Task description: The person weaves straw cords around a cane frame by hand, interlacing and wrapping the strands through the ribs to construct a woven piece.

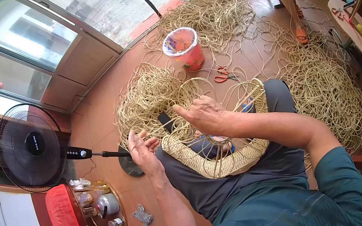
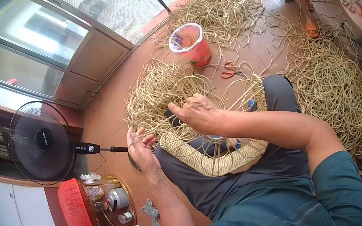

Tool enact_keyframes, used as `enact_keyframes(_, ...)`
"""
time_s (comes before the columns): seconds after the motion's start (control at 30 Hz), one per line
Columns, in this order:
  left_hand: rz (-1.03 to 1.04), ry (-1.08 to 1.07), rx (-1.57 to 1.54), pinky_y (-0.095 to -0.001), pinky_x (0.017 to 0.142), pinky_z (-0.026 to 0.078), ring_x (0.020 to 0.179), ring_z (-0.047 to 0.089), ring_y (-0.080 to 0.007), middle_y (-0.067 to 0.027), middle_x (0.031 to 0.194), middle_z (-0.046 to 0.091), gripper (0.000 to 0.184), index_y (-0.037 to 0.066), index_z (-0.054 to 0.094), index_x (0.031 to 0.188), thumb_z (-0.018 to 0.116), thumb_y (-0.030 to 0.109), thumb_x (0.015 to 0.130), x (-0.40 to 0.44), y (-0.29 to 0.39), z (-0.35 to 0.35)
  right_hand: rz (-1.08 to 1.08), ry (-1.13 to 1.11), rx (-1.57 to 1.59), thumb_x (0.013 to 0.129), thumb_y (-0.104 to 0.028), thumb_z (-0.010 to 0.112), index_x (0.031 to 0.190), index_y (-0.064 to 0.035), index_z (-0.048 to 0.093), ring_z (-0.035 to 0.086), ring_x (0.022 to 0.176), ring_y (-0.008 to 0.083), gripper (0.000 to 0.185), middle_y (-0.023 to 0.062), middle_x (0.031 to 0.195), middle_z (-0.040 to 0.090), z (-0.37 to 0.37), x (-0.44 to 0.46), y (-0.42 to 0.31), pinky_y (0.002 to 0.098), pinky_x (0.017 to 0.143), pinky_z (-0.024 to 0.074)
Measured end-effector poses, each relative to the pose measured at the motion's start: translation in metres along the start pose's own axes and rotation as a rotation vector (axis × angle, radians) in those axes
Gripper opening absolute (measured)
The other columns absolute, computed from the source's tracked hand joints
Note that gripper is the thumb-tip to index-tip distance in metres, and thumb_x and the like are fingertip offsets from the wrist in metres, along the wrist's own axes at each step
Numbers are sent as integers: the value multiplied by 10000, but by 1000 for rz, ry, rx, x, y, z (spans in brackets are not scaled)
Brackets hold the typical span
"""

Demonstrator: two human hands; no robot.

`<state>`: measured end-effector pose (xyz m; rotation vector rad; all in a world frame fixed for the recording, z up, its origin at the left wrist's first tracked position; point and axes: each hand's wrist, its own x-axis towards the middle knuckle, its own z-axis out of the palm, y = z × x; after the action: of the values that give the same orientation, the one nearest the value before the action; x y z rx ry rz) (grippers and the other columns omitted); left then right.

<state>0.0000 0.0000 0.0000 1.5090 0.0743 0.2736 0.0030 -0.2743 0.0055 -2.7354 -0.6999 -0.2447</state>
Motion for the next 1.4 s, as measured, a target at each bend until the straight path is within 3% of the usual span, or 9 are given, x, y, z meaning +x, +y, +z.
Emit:
enact_keyframes(0.3,145,114,137,-260,736,595,872,699,-122,-172,1397,692,605,-29,509,1647,627,381,1218,-32,-2,17,117,121,117,927,-25,744,1585,-75,510,802,1003,403,700,166,1055,759,6,-1,-14,483,818,639)
enact_keyframes(0.5,176,14,378,-304,857,609,925,684,-120,-130,1389,748,374,-6,679,1496,648,219,1199,-69,21,69,251,194,719,1125,-105,693,1525,-62,616,744,904,146,410,98,1003,744,-17,-30,3,357,771,607)
enact_keyframes(0.53,143,-69,387,-362,956,611,1016,728,-183,-128,1359,770,289,8,737,1418,633,109,1168,-75,28,84,331,181,956,1179,-120,658,1473,-39,659,633,868,69,305,38,946,686,-27,-38,1,299,766,564)
enact_keyframes(0.63,436,-289,415,-479,1065,584,1243,726,-407,-208,1316,735,303,3,721,1407,639,46,1119,-84,0,120,265,242,1272,1203,-105,615,1477,-13,641,597,849,74,291,4,961,675,-16,-61,21,286,782,546)
enact_keyframes(0.77,591,-324,554,-463,998,599,1181,723,-424,-211,1267,720,256,5,699,1352,680,75,1107,-119,-5,154,339,216,1337,1216,-131,600,1467,-18,638,619,890,61,278,-8,972,699,-42,-98,33,262,837,541)
enact_keyframes(0.93,549,-410,510,-423,804,562,915,700,-274,-121,1068,695,203,21,699,1243,642,209,1189,-122,-24,117,355,211,1362,1229,-180,608,1542,-25,571,659,938,61,351,14,1070,772,-63,-114,42,247,887,547)
enact_keyframes(1.1,-41,-158,7,-261,586,465,712,535,-49,6,861,590,240,77,690,1122,607,272,1234,-83,-7,24,288,283,956,1185,-145,643,1536,-78,602,738,988,138,361,109,1181,836,-65,-86,21,323,905,592)
enact_keyframes(1.27,-76,-89,-99,-210,574,422,645,432,-30,46,848,542,273,105,663,1119,581,331,1247,-56,-10,-12,4,289,385,1071,-139,720,1415,-102,653,758,1076,391,353,165,1085,812,-23,-53,4,505,960,600)
enact_keyframes(1.4,-36,-76,-125,-216,565,428,644,450,-33,30,854,582,301,84,674,1131,582,346,1246,-34,-11,-14,48,181,206,1056,-210,776,1199,-114,657,785,1011,349,209,102,1021,819,-3,-36,0,492,866,609)
